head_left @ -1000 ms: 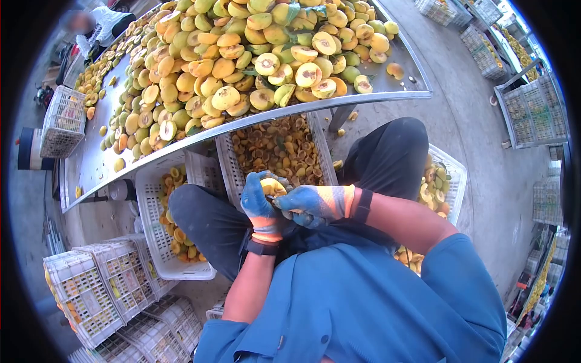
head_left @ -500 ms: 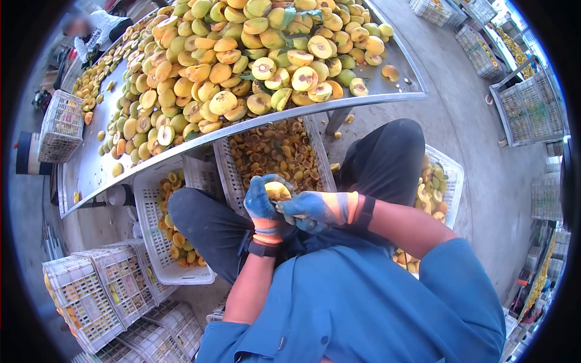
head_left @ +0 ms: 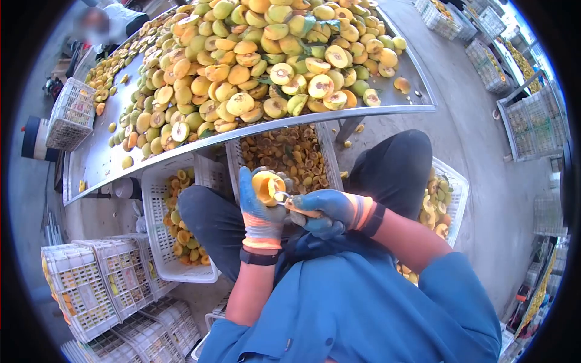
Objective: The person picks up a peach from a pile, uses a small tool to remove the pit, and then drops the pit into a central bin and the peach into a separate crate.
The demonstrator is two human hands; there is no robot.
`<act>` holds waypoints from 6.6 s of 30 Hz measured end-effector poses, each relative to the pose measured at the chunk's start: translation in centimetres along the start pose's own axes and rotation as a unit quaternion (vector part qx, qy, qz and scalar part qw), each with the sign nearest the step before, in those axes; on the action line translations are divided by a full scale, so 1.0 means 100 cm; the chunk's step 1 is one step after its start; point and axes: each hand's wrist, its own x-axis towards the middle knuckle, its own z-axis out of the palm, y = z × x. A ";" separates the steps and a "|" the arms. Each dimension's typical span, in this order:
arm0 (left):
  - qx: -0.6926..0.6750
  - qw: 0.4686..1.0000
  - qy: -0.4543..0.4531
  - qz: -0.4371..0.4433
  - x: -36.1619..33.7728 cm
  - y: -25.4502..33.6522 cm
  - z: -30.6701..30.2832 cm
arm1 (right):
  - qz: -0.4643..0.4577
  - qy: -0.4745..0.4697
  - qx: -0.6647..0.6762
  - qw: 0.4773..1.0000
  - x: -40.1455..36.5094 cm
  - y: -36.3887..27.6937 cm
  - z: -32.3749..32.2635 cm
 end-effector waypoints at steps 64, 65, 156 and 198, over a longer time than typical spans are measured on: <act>-0.013 0.999 -0.041 0.034 0.003 0.049 -0.012 | -0.324 0.325 -0.543 0.703 0.025 -0.013 0.039; 0.004 0.998 -0.045 0.043 0.003 0.045 -0.013 | -0.312 0.321 -0.542 0.712 0.024 -0.014 0.042; 0.091 0.991 0.088 0.054 -0.017 -0.026 0.014 | 0.080 0.143 -0.151 0.975 0.021 0.004 -0.005; 0.240 0.963 0.017 0.125 -0.008 0.009 -0.002 | -0.095 0.064 0.031 0.993 -0.015 -0.002 0.011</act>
